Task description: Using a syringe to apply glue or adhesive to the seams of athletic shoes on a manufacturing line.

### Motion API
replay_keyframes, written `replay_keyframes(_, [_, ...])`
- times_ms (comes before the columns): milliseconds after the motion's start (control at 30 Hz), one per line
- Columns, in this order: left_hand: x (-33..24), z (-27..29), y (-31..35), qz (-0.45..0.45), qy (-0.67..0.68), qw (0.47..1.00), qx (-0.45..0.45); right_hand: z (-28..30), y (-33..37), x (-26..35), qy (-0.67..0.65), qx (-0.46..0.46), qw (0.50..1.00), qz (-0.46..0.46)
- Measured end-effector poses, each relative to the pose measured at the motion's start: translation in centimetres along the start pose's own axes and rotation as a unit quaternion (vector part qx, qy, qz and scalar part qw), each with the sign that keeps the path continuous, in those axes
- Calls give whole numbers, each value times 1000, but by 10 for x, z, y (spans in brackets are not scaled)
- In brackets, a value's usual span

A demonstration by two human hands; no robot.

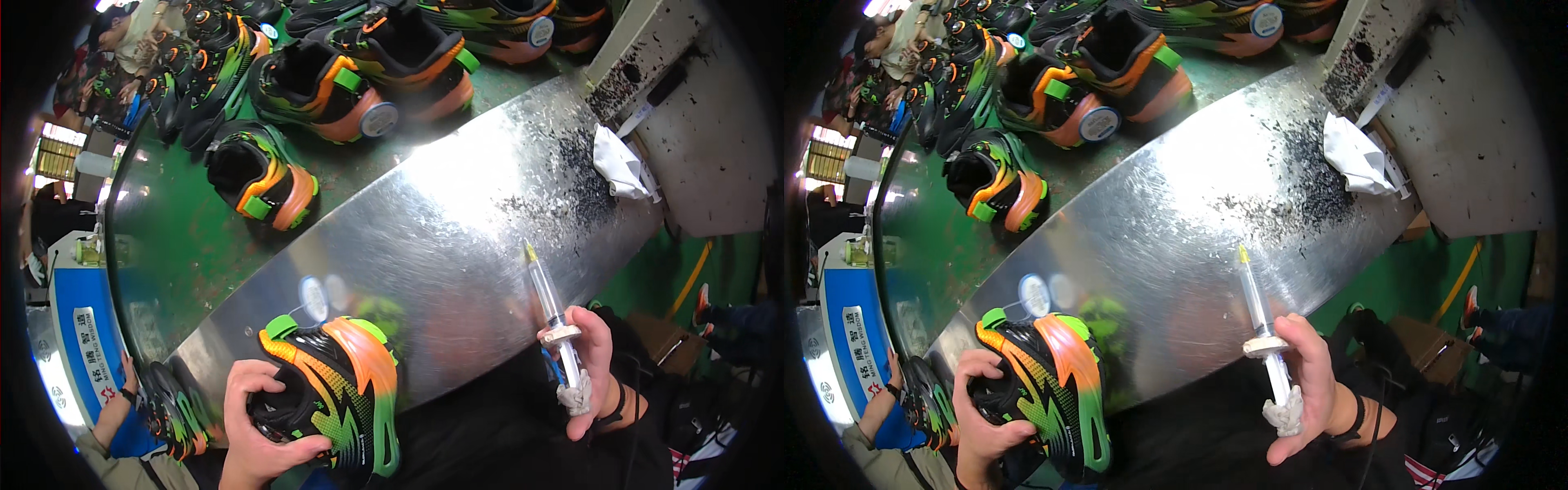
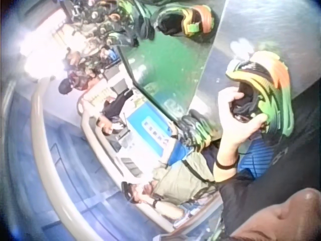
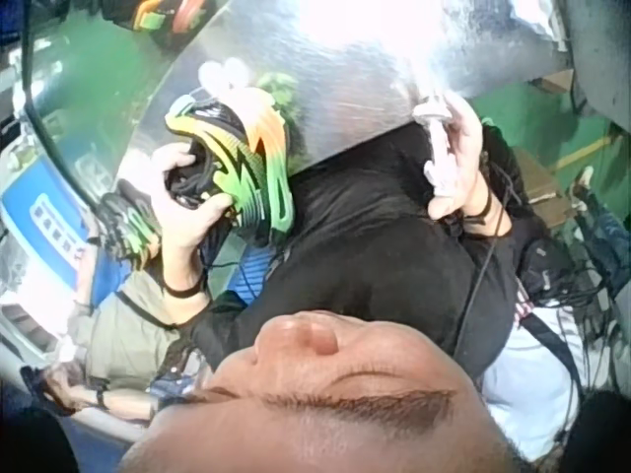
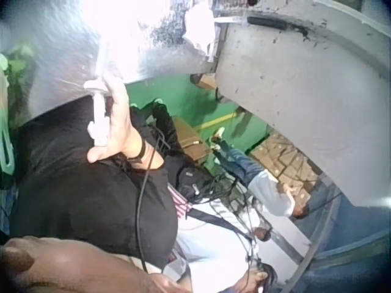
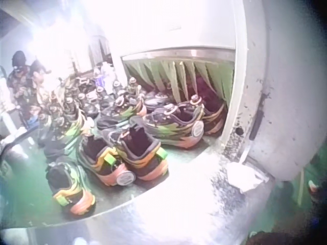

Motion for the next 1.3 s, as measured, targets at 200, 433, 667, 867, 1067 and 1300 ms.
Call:
replay_keyframes(200, [-21, 41, -19, -198, -186, 958, -89, 5, 3, -1, 9, -16, 1000, 26])
replay_keyframes(433, [-44, 68, -105, -302, -496, 810, -78, 8, 11, -5, -3, -56, 998, -17])
replay_keyframes(667, [-14, 37, -168, -365, -510, 779, -25, -6, 6, -13, -30, -107, 991, -73])
replay_keyframes(867, [3, 73, -118, -247, -290, 904, -194, -1, 12, -8, -16, -254, 959, -122])
replay_keyframes(1067, [45, 191, 20, -60, -336, 865, -366, -5, 0, -26, -19, -202, 966, -160])
replay_keyframes(1300, [54, 217, 54, -19, -405, 863, -302, -30, 8, -9, -25, -183, 977, -107])
Point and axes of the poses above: each hand's wrist, its own y-axis away from the middle knuckle, its own z-axis out of the back of the hand, x = y × z, the point moved 3 cm from there along -y, towards the middle knuckle, and after that the axes turned 9 degrees about -x, right-handed, at the moved point
